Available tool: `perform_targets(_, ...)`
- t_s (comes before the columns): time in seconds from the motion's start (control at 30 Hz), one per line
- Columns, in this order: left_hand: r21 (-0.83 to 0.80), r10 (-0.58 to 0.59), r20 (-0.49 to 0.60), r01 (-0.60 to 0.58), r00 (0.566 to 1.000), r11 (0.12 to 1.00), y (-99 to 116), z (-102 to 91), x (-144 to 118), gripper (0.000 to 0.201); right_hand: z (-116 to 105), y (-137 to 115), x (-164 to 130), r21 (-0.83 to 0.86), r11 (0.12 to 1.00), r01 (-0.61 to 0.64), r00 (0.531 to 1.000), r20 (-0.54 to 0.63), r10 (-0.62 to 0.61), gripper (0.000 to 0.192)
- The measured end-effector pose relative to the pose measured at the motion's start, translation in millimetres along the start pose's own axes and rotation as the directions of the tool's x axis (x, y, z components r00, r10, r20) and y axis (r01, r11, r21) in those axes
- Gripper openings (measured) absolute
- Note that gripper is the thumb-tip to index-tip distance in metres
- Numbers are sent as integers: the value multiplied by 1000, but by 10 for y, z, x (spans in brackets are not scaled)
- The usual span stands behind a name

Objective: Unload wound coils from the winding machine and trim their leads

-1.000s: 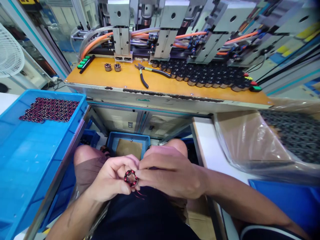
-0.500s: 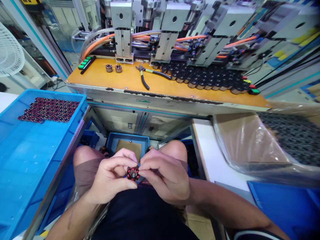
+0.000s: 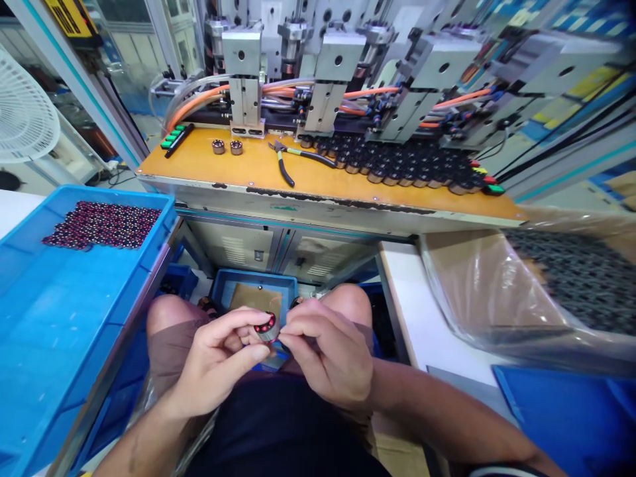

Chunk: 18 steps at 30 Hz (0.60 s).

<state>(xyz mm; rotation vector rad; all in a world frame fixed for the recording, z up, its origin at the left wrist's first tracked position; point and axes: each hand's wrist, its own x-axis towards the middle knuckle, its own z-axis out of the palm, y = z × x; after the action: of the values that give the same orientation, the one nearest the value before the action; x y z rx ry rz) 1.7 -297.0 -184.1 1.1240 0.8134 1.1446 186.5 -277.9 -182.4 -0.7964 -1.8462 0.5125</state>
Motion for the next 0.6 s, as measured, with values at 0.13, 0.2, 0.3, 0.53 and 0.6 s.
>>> perform_targets(0.13,-109,99,62,-92,993,990,-41,-8,19,26,-12,-5,10,-20,999,-28,999,-16,28,9)
perform_targets(0.2,-220,129,82,-109,988,969,-70,-10,10,22,-34,-11,24,4,1000,1,1000,-4,-1,10)
perform_targets(0.3,-412,137,97,-86,986,907,-101,-3,5,26,-66,-16,36,7,991,135,991,6,-135,8)
perform_targets(0.53,-184,-272,300,335,914,924,-56,-42,14,46,-64,-14,-30,-88,941,328,944,-1,-329,14)
perform_targets(0.6,-158,-291,280,344,915,926,-35,-43,-6,37,-73,-12,-48,-118,941,316,949,21,-316,11)
